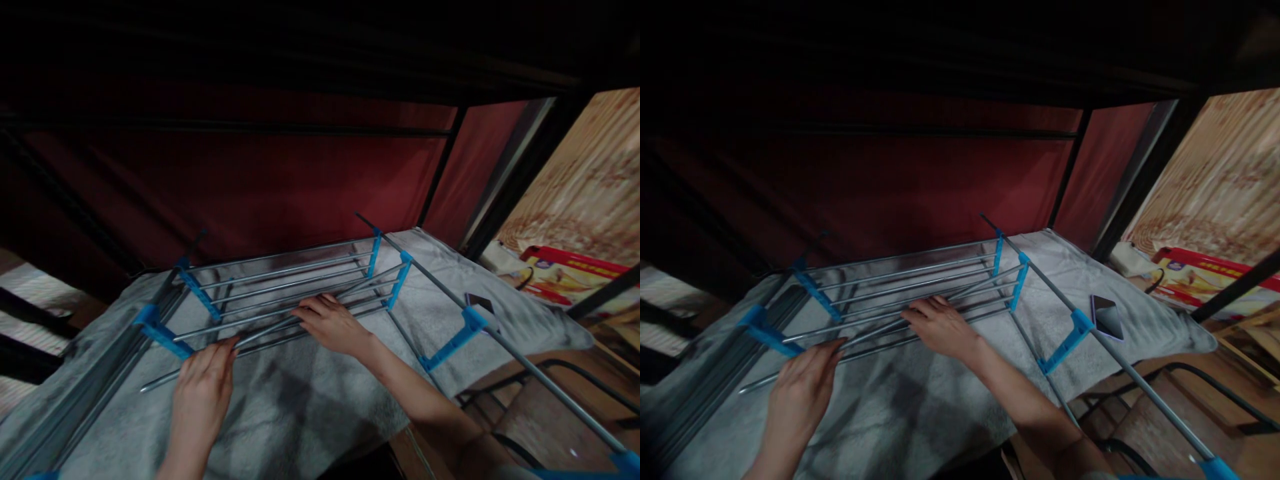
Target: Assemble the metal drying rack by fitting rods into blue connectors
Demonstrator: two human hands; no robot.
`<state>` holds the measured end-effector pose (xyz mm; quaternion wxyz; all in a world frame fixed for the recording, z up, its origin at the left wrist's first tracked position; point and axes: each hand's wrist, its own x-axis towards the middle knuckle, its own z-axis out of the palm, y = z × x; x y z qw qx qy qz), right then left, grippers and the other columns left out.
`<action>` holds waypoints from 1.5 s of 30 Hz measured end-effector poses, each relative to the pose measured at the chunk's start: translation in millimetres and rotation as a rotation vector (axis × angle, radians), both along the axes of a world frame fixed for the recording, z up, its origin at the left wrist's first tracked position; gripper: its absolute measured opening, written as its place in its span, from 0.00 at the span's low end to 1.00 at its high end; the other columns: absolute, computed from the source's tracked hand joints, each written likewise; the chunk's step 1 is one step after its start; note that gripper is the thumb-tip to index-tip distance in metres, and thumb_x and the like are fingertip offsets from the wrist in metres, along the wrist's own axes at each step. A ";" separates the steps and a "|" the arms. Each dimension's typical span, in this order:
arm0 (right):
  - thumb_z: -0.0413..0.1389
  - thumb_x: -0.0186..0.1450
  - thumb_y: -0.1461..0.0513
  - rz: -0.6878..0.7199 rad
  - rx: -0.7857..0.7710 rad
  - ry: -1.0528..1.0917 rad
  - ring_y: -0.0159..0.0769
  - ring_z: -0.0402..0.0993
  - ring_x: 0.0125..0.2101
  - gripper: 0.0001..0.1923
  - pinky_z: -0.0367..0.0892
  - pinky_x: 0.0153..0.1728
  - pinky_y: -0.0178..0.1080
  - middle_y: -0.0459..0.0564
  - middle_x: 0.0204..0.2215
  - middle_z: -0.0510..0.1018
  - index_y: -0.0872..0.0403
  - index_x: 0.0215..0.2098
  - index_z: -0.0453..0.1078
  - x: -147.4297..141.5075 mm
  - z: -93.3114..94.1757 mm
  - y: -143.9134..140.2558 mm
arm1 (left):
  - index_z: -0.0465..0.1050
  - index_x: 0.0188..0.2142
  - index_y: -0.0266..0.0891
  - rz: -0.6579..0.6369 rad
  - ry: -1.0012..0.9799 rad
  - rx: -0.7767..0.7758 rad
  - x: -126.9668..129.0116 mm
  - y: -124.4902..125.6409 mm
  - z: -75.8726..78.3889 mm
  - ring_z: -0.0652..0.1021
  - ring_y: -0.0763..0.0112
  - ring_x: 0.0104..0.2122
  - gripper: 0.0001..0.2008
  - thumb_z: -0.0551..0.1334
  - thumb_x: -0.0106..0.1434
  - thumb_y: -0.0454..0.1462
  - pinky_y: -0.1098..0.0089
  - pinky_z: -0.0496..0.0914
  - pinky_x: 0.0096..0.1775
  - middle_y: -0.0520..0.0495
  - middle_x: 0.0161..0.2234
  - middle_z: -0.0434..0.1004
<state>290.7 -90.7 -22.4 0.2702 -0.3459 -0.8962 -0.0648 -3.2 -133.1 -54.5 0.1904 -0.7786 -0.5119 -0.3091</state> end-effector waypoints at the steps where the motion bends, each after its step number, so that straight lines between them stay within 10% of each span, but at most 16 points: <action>1: 0.52 0.74 0.62 0.017 -0.008 0.000 0.39 0.71 0.49 0.15 0.67 0.55 0.45 0.54 0.52 0.75 0.51 0.58 0.69 -4.1 3.4 -2.0 | 0.75 0.50 0.37 0.016 -0.008 -0.022 2.5 -1.4 3.1 0.78 0.56 0.39 0.16 0.51 0.74 0.39 0.59 0.69 0.43 0.42 0.39 0.80; 17: 0.47 0.70 0.72 0.038 -0.077 -0.231 0.40 0.72 0.49 0.24 0.68 0.49 0.41 0.53 0.49 0.75 0.50 0.61 0.65 -60.8 25.4 25.1 | 0.72 0.56 0.39 0.053 -0.135 -0.028 23.1 6.4 50.5 0.75 0.60 0.53 0.16 0.53 0.73 0.34 0.55 0.64 0.61 0.41 0.51 0.77; 24: 0.47 0.69 0.72 0.022 -0.117 -0.251 0.41 0.71 0.50 0.25 0.67 0.48 0.41 0.54 0.50 0.74 0.50 0.62 0.65 -63.1 30.5 30.0 | 0.69 0.61 0.38 0.533 -0.346 0.087 -20.5 2.7 79.7 0.75 0.54 0.54 0.24 0.50 0.68 0.29 0.55 0.69 0.56 0.37 0.53 0.75; 29: 0.47 0.71 0.70 0.008 -0.094 -0.242 0.42 0.71 0.48 0.21 0.67 0.46 0.40 0.54 0.47 0.75 0.51 0.58 0.68 -65.5 29.4 37.7 | 0.70 0.59 0.35 0.823 -0.153 -0.350 -25.1 5.0 100.9 0.82 0.53 0.42 0.22 0.47 0.71 0.33 0.60 0.73 0.40 0.33 0.44 0.79; 45: 0.47 0.71 0.72 0.021 -0.129 -0.222 0.39 0.70 0.49 0.23 0.65 0.47 0.39 0.53 0.48 0.74 0.51 0.60 0.66 -64.3 14.1 59.9 | 0.73 0.54 0.35 0.906 -0.083 -0.485 -24.0 11.9 97.5 0.83 0.51 0.41 0.20 0.46 0.72 0.33 0.63 0.71 0.35 0.32 0.40 0.80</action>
